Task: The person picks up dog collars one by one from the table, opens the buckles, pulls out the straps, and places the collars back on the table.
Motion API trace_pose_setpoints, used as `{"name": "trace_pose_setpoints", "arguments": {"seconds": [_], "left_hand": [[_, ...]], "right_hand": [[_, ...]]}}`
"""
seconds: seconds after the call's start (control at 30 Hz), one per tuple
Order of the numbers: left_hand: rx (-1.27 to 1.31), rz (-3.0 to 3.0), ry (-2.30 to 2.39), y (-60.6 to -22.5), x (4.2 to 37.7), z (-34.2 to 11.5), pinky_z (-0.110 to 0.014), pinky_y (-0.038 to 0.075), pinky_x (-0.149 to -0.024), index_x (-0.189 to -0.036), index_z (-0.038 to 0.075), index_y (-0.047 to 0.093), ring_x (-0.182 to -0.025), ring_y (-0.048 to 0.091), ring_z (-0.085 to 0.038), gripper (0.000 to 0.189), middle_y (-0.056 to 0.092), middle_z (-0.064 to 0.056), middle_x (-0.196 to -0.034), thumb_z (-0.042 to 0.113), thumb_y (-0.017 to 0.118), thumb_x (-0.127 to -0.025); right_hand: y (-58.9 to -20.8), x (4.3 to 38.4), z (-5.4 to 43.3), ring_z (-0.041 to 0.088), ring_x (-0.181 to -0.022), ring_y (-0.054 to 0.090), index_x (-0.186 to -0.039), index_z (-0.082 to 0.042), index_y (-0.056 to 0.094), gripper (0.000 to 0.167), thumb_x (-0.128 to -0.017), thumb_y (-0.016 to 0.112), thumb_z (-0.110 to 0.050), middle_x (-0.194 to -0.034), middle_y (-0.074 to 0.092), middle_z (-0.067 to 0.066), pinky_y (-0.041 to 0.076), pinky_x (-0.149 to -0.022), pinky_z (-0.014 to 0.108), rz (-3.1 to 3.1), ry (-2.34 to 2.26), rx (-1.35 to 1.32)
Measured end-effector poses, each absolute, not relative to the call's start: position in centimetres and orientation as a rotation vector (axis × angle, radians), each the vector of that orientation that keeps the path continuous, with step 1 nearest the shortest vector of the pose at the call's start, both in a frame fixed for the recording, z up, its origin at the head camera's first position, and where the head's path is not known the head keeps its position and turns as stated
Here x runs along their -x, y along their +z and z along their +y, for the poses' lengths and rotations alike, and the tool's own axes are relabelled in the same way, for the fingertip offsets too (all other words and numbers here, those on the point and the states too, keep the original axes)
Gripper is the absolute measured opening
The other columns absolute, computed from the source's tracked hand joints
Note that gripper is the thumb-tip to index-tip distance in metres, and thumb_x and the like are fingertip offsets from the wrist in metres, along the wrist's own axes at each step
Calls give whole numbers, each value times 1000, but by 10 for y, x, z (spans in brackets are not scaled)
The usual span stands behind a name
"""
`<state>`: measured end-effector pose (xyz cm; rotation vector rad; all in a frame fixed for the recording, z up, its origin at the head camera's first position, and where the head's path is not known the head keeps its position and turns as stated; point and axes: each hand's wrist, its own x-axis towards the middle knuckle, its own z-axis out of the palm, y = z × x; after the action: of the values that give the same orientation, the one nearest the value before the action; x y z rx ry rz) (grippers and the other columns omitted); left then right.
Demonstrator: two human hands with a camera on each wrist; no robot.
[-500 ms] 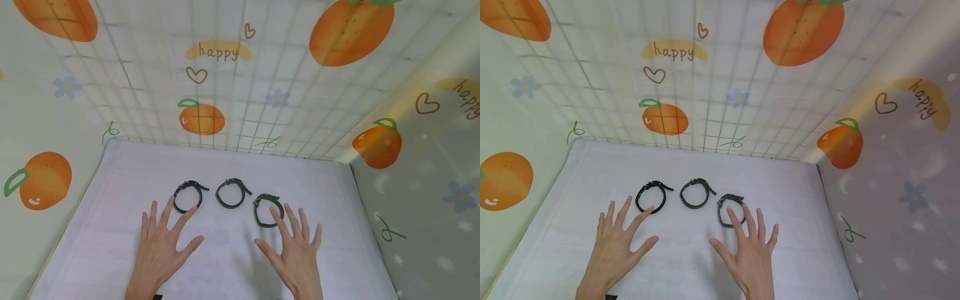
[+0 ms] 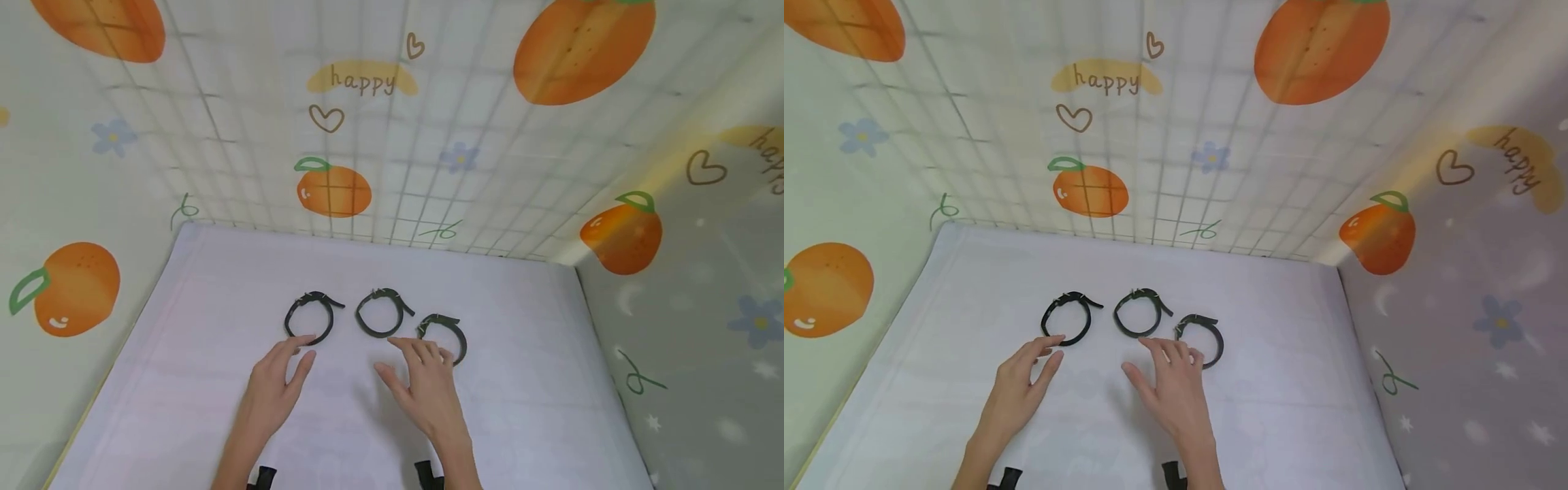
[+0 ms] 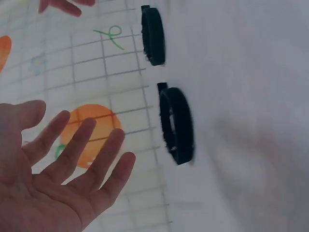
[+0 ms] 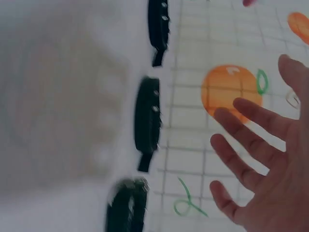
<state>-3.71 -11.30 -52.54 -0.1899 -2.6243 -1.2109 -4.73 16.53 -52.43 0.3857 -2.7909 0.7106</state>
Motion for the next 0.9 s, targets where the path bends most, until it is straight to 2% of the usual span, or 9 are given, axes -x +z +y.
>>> {"name": "trace_pose_setpoints", "arguments": {"seconds": [0.1, 0.2, 0.27, 0.33, 0.4, 0.57, 0.67, 0.9], "left_hand": [[83, -2580, -1318, -540, 48, -113, -40, 66, -86, -131, 17, 72, -103, 80, -25, 25, 79, -5, -123, 29, 66, -110], [-90, -2561, -1387, -554, 61, -112, -29, 64, -76, -125, 14, 73, -88, 80, -19, 20, 80, -7, -111, 25, 65, -110], [-199, -2552, -1423, -561, 68, -112, -24, 61, -72, -123, 13, 74, -82, 79, -19, 19, 81, -9, -106, 23, 64, -110], [-274, -2549, -1436, -567, 72, -112, -24, 60, -71, -121, 12, 74, -83, 80, -20, 18, 81, -10, -105, 22, 63, -110], [-327, -2534, -1432, -571, 76, -112, -27, 60, -73, -119, 11, 74, -85, 81, -23, 18, 80, -12, -106, 22, 63, -110], [-448, -2501, -1377, -580, 86, -108, -42, 56, -88, -116, 7, 71, -100, 72, -34, 19, 75, -17, -107, 23, 64, -108], [-492, -2525, -1390, -583, 91, -107, -50, 51, -90, -122, 4, 68, -104, 65, -38, 25, 73, -21, -110, 23, 65, -107], [-518, -2605, -1387, -584, 95, -107, -54, 51, -92, -131, -1, 67, -105, 65, -41, 34, 72, -23, -110, 23, 64, -107]], "right_hand": [[-535, 62, 151, 19, -121, 64, -135, -24, 70, 51, -104, 62, -63, -125, 75, -7, 46, -109, 48, -2840, 774, -458], [-546, 76, 139, 16, -113, 67, -133, -22, 70, 51, -106, 59, -64, -118, 74, -7, 53, -101, 41, -2913, 862, -499], [-553, 84, 131, 14, -110, 68, -133, -21, 69, 52, -106, 57, -64, -116, 73, -7, 57, -97, 39, -2945, 905, -520], [-560, 92, 124, 14, -106, 69, -132, -20, 69, 53, -107, 57, -64, -114, 73, -6, 58, -93, 37, -2953, 944, -542], [-565, 99, 117, 14, -104, 70, -131, -18, 69, 53, -107, 57, -63, -113, 74, -4, 59, -92, 37, -2942, 992, -569], [-572, 114, 104, 11, -96, 72, -123, -16, 70, 46, -109, 57, -58, -108, 75, -3, 61, -87, 32, -2928, 1106, -551], [-574, 122, 93, 10, -90, 73, -118, -15, 71, 40, -111, 57, -51, -103, 77, -2, 61, -83, 31, -2939, 1104, -536], [-581, 140, 65, 14, -76, 70, -107, -10, 71, 35, -114, 55, -41, -89, 77, 2, 56, -67, 28, -3016, 892, -464]]}}
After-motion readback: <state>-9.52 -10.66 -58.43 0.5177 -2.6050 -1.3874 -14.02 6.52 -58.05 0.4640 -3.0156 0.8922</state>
